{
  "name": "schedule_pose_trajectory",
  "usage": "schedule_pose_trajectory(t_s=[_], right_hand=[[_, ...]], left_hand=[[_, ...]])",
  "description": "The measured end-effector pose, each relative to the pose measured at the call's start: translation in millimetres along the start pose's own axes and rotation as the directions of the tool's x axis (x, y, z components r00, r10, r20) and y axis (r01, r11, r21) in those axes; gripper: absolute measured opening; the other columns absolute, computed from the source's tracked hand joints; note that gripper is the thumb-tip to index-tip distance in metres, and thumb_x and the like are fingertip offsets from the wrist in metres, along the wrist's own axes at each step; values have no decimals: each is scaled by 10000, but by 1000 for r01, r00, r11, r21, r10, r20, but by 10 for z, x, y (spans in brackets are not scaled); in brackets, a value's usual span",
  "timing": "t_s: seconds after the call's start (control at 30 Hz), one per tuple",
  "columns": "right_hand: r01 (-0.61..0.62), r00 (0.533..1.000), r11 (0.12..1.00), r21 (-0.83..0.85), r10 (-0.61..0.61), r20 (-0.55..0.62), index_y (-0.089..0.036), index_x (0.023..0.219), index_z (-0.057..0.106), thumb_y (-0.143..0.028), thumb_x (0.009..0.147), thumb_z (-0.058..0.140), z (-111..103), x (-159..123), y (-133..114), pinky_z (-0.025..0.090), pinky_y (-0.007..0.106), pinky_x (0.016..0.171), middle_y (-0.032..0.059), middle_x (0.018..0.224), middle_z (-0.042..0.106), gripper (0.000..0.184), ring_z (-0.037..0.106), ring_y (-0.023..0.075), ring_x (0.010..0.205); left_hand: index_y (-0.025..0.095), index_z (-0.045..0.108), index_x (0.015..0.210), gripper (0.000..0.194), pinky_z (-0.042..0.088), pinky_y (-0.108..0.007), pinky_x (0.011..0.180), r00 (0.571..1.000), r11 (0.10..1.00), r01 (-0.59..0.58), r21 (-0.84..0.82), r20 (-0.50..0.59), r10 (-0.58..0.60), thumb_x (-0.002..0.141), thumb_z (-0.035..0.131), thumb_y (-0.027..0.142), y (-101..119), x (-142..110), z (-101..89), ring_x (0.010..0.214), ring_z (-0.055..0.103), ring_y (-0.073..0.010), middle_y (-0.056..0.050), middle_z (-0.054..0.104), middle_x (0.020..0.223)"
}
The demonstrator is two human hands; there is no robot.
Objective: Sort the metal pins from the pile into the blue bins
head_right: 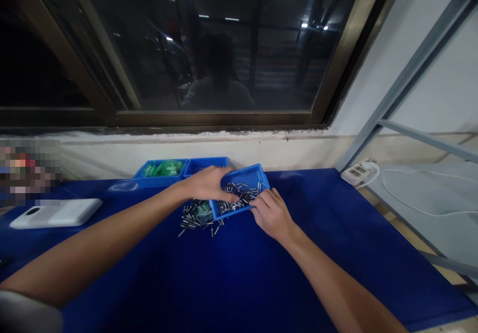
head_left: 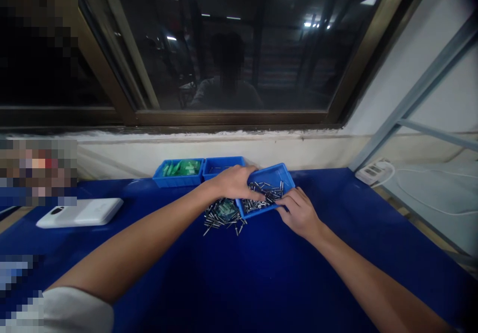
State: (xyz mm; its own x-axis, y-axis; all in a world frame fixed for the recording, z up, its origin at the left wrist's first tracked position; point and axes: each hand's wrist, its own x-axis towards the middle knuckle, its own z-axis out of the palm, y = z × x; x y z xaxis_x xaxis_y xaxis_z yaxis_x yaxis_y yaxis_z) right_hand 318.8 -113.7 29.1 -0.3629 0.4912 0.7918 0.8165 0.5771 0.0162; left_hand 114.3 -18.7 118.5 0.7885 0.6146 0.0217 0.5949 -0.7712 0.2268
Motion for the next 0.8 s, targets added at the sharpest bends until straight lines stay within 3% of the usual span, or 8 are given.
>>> schedule_pose_trajectory(t_s=[0.1, 0.2, 0.33, 0.5, 0.8], right_hand=[[-5, 1000, 1000, 16, 5, 5, -183, 743, 581, -118, 752, 595, -17, -19, -32, 391, 313, 659, 16, 684, 567, 68, 534, 144, 667], [-17, 1000, 1000, 5, 17, 8, -180, 732, 576, -112, 755, 590, -38, -24, -66, 394, 314, 660, 18, 685, 566, 73, 533, 141, 659], [-36, 999, 999, -1, 36, 13, -185, 727, 578, -109, 760, 581, -56, -22, -70, 392, 313, 657, 16, 683, 564, 83, 528, 139, 650], [-41, 999, 999, 7, 41, 14, -188, 727, 580, -124, 764, 587, -69, -29, -50, 395, 312, 649, 16, 682, 562, 74, 533, 140, 654], [-48, 999, 999, -3, 48, -4, -182, 714, 583, -108, 749, 603, -75, -46, -61, 406, 315, 654, 11, 674, 558, 84, 533, 138, 649]], left_hand=[[129, 445, 1254, 872, 411, -315, 635, 1000, 999, 16, 41, 14, -16, 555, 645, 610, 56, -3, -4, 826, 586, -271, -134, 616, 960], [97, 451, 1242, 889, 408, -326, 611, 999, 994, 37, 99, 19, -40, 538, 652, 601, 72, 32, 48, 797, 586, -289, -147, 620, 902], [85, 516, 1177, 766, 401, -324, 587, 1000, 994, 25, 106, -9, -24, 576, 634, 546, 43, 95, 90, 733, 588, -264, -130, 625, 828], [155, 590, 1100, 537, 411, -303, 619, 999, 997, -50, -64, 13, 51, 639, 611, 431, 2, 131, 14, 730, 593, -208, -66, 649, 838], [181, 628, 1029, 391, 423, -291, 633, 995, 977, -39, -211, 81, 57, 675, 601, 347, -60, 144, -10, 754, 601, -187, -38, 673, 865]])
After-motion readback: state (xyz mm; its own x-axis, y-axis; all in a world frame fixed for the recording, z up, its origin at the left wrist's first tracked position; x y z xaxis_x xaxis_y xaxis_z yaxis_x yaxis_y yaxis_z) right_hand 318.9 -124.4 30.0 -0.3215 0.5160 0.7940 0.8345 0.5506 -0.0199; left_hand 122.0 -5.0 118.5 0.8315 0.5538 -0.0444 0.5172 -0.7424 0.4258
